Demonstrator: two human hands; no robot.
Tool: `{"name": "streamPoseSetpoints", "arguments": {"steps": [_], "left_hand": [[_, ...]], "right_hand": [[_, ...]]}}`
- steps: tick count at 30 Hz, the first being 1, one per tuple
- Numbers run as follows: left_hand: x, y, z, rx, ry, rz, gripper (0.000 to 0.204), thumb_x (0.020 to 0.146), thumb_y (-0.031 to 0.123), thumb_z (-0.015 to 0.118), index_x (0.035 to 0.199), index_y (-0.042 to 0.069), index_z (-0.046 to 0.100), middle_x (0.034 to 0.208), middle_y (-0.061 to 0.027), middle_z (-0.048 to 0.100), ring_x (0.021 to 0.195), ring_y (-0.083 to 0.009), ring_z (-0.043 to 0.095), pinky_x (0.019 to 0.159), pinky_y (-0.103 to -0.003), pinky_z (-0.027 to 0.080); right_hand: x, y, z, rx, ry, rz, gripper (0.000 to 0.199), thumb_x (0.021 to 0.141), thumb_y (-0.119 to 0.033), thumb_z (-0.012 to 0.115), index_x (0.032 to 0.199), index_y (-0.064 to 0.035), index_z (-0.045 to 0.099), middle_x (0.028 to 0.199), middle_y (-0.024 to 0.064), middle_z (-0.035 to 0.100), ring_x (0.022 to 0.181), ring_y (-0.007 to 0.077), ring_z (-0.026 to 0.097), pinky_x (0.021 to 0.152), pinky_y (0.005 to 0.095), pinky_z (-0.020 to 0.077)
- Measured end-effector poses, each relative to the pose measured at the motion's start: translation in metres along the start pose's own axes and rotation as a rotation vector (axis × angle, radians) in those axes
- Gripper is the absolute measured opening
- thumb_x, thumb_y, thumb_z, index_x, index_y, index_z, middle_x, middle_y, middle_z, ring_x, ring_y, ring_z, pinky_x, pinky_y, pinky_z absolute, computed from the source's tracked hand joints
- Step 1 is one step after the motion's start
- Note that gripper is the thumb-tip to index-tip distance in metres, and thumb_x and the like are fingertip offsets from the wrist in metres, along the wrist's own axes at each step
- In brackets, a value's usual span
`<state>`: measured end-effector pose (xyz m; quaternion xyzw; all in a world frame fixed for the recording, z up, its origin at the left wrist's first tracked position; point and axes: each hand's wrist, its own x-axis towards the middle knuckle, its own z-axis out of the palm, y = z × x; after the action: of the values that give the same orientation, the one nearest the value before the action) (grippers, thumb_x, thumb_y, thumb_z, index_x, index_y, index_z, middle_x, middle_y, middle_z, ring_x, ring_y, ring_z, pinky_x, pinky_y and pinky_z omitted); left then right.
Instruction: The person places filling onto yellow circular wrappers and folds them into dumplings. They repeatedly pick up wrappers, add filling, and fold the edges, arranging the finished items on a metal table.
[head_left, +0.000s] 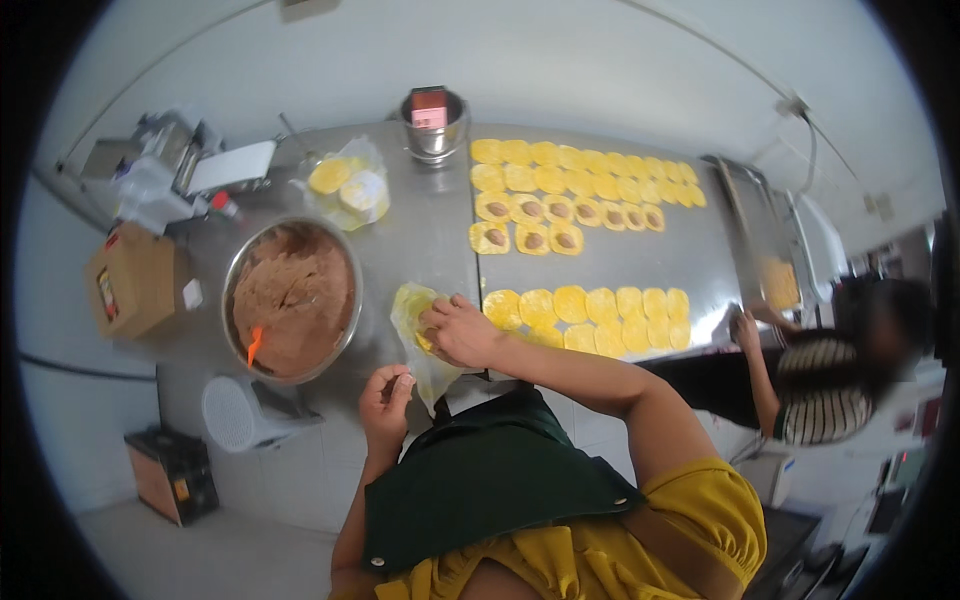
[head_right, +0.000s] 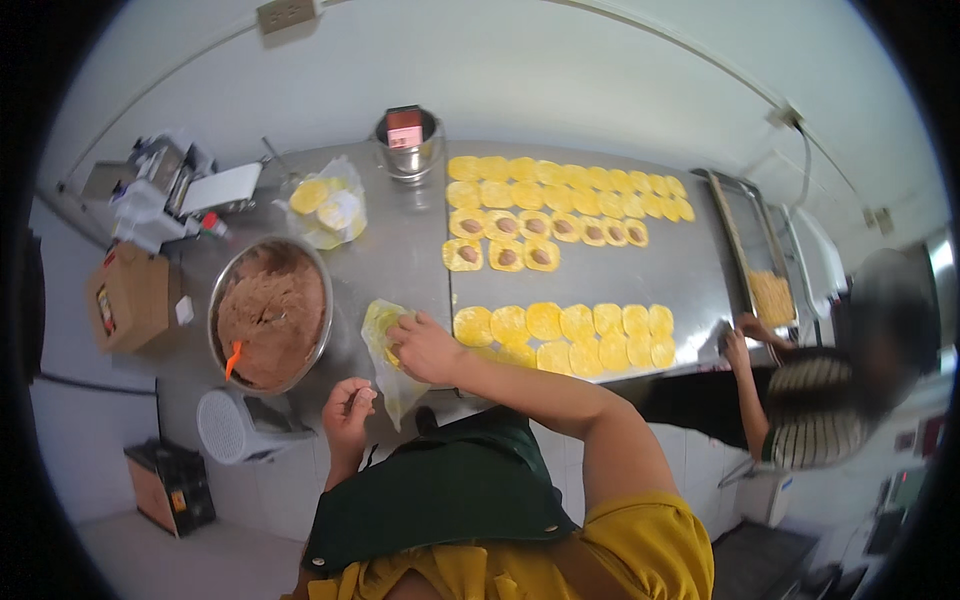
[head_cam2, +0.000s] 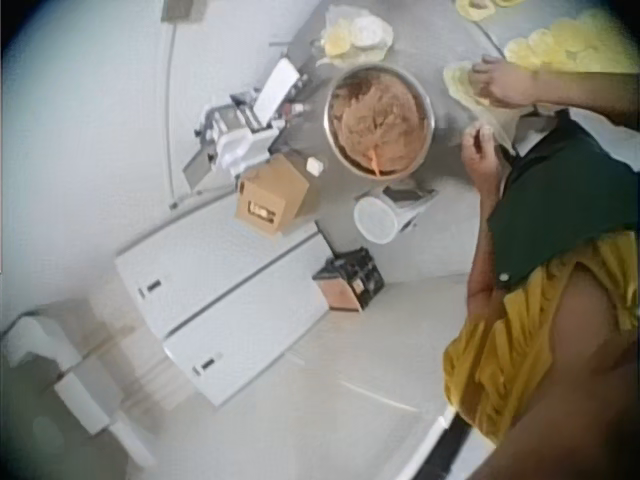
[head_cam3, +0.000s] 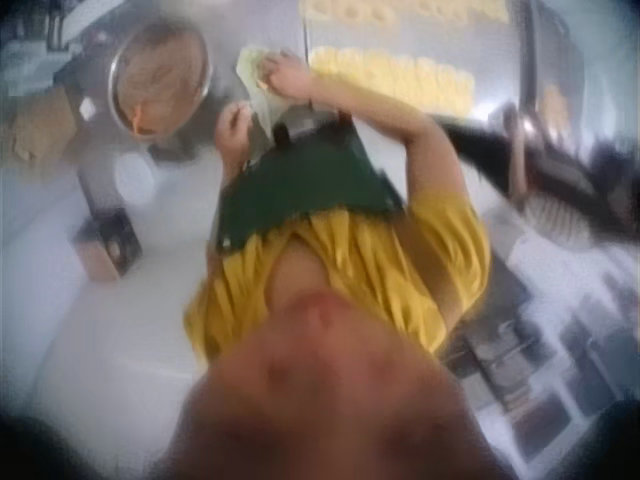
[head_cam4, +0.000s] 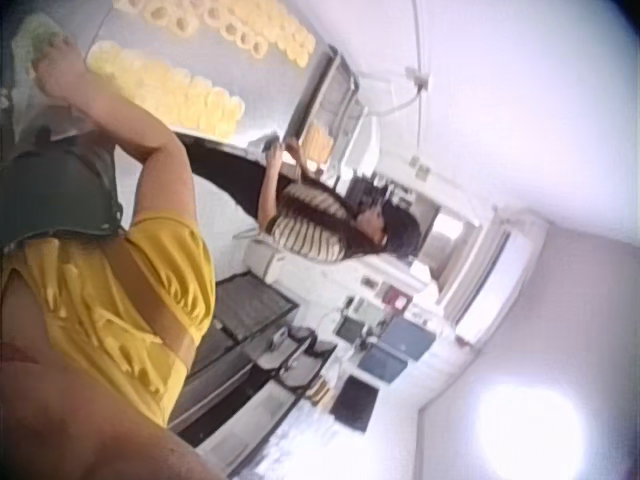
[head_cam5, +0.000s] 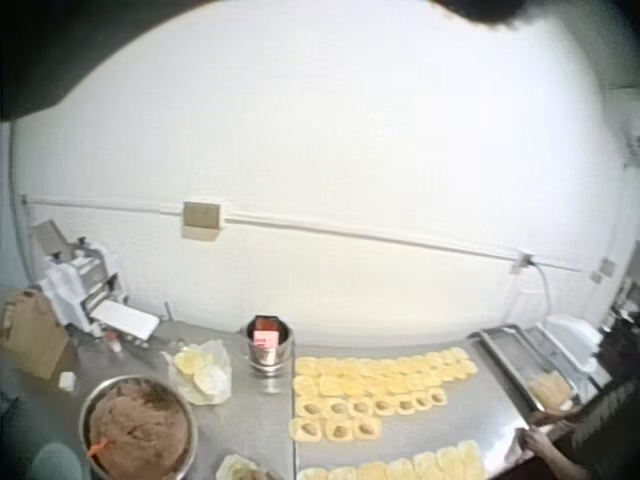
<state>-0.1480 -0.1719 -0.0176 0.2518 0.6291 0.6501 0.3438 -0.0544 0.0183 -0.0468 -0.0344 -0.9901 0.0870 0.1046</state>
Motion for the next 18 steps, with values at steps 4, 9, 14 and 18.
{"name": "streamPoseSetpoints", "arguments": {"steps": [4, 9, 14, 18], "left_hand": [[0.015, -0.005, -0.014, 0.029, -0.072, 0.026, 0.012, 0.09, 0.008, 0.059, 0.1, 0.001, 0.06, 0.083, 0.0001, 0.058, 0.071, -0.0056, 0.05, 0.064, -0.021, 0.042], [0.045, -0.009, -0.004, 0.081, -0.116, 0.145, 0.018, 0.091, 0.009, 0.059, 0.107, 0.001, 0.055, 0.096, -0.0021, 0.055, 0.084, -0.0078, 0.051, 0.074, -0.023, 0.043], [0.061, 0.026, 0.013, -0.195, -0.251, 0.331, 0.019, 0.091, 0.012, 0.06, 0.105, 0.003, 0.052, 0.099, -0.002, 0.054, 0.09, -0.0081, 0.05, 0.078, -0.023, 0.042], [0.058, 0.044, 0.01, -0.251, -0.453, 0.206, 0.025, 0.087, 0.013, 0.066, 0.106, 0.003, 0.051, 0.099, -0.0026, 0.056, 0.09, -0.0084, 0.052, 0.08, -0.024, 0.043]], "right_hand": [[0.005, -0.008, 0.006, 0.02, -0.062, 0.114, 0.016, 0.072, -0.024, 0.067, 0.079, -0.0097, 0.068, 0.1, 0.0027, 0.059, 0.097, 0.0221, 0.05, 0.08, 0.0373, 0.0381], [0.013, -0.013, -0.018, 0.281, 0.511, 0.39, 0.011, 0.077, -0.018, 0.066, 0.078, -0.0073, 0.064, 0.088, 0.0018, 0.06, 0.086, 0.02, 0.055, 0.074, 0.0352, 0.0426], [0.015, -0.062, -0.065, 1.896, 0.421, 0.833, 0.014, 0.085, -0.019, 0.069, 0.083, -0.0076, 0.062, 0.077, -0.004, 0.057, 0.064, 0.0078, 0.051, 0.06, 0.0237, 0.0425], [0.003, -0.072, -0.081, 2.227, 0.335, 0.742, 0.009, 0.086, -0.014, 0.068, 0.087, -0.0085, 0.061, 0.074, -0.0048, 0.056, 0.061, 0.0042, 0.049, 0.059, 0.0204, 0.0414]]}}
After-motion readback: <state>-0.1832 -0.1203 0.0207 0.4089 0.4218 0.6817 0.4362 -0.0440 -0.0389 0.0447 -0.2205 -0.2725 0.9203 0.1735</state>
